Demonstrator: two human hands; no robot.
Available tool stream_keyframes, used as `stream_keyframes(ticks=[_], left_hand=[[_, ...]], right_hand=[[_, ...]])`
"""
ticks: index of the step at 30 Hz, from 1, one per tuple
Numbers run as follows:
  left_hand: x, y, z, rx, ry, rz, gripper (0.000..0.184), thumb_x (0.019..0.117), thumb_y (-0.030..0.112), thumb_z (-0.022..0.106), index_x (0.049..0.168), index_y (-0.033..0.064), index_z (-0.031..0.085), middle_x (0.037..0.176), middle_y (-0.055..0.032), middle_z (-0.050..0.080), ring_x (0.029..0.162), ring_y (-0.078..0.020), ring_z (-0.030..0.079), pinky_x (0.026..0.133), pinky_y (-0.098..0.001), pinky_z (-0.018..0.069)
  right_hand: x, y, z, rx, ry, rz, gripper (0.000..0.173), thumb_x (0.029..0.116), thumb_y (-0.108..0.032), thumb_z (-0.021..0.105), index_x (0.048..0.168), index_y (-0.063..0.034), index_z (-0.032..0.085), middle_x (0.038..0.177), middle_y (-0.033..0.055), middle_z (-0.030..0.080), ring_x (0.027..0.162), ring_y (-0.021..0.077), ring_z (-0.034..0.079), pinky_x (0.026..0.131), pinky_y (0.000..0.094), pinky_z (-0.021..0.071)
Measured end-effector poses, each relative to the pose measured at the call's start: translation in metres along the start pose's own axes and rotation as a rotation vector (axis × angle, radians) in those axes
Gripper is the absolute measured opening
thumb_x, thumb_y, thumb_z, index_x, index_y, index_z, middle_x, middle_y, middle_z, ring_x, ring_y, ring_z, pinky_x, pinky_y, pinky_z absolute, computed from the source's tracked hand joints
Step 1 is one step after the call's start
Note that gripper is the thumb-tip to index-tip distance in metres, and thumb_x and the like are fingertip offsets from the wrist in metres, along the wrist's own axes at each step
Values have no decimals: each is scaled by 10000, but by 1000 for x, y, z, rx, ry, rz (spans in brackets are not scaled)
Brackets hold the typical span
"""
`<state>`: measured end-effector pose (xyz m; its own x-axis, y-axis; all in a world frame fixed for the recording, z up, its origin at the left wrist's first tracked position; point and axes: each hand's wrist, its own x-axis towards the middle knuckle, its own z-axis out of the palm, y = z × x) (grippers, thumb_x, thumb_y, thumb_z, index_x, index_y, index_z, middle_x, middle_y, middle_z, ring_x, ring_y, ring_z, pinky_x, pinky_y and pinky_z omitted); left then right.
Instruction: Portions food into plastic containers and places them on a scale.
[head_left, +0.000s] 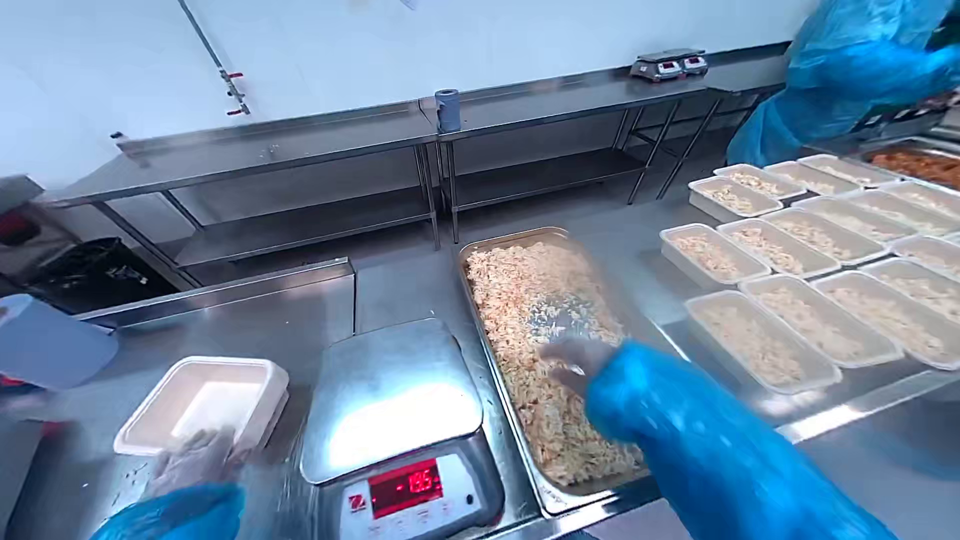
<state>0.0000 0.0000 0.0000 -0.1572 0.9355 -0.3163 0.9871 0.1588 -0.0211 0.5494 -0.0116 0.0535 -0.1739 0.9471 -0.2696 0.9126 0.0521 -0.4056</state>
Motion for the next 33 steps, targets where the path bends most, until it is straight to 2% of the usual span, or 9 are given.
stream_keyframes(ticks=[4,7,12,19,24,26,28,30,33], left_hand=[[12,23,-11,-54,-121,-134,572,1076,408,465,1508,33,447,1410,-281,566,1399,-451,458,1200,-589,273],[33,25,-14,-63,-256,-150,601,1046,425,529,1495,36,443,1376,-303,575,1327,-473,526,1081,-619,422],[14,37,-30,-229,-179,-289,525,1014,417,604,1438,114,547,1455,-288,510,1419,-469,409,1148,-592,342],[6,21,-55,-165,-126,-197,601,882,483,767,1252,32,624,1204,-279,665,1238,-471,579,1078,-626,391],[-50,81,-139,-438,-132,-266,471,1103,204,416,1483,-73,396,1497,-265,458,1407,-270,443,1167,-361,308],[-70,102,-144,-642,43,-236,494,1099,157,400,1496,-135,364,1532,-304,422,1441,-269,433,1191,-326,285],[-76,124,-106,-726,470,-61,340,1044,75,483,1232,-203,542,1164,-310,612,1074,-236,605,1036,-298,414],[-70,139,-60,-520,975,365,266,942,129,612,907,-113,715,826,-247,710,819,-349,714,1049,-561,449],[-80,179,-38,-368,997,622,310,969,269,558,860,65,764,764,-133,730,769,-372,720,1029,-742,350]], right_hand=[[141,-29,15,14,-50,195,482,1040,-212,599,1476,-24,522,1449,259,560,1368,418,524,1144,599,399],[193,-28,56,621,298,583,515,1107,-299,459,1511,20,439,1487,287,507,1402,394,488,1160,560,378],[181,-10,59,26,36,476,833,805,-322,870,1510,-93,491,1600,232,372,1419,391,460,1122,561,438],[161,42,46,-173,-248,316,427,994,-311,656,1347,-73,661,1440,239,569,1384,396,503,1155,572,391],[84,52,24,45,-155,417,677,883,-402,811,1462,-147,570,1494,235,516,1404,385,479,1155,548,404],[70,23,27,62,-154,405,882,788,-395,897,1541,-200,480,1604,223,380,1471,393,390,1178,557,379],[80,7,45,-88,-185,334,961,718,-537,878,1549,-280,469,1641,169,343,1477,418,365,1154,636,374],[102,8,67,-145,-162,302,831,718,-542,859,1453,-265,588,1616,153,396,1438,455,401,1112,675,390],[117,12,67,-114,-182,316,629,763,-340,885,1335,-180,679,1554,200,456,1384,450,464,1094,631,420]])
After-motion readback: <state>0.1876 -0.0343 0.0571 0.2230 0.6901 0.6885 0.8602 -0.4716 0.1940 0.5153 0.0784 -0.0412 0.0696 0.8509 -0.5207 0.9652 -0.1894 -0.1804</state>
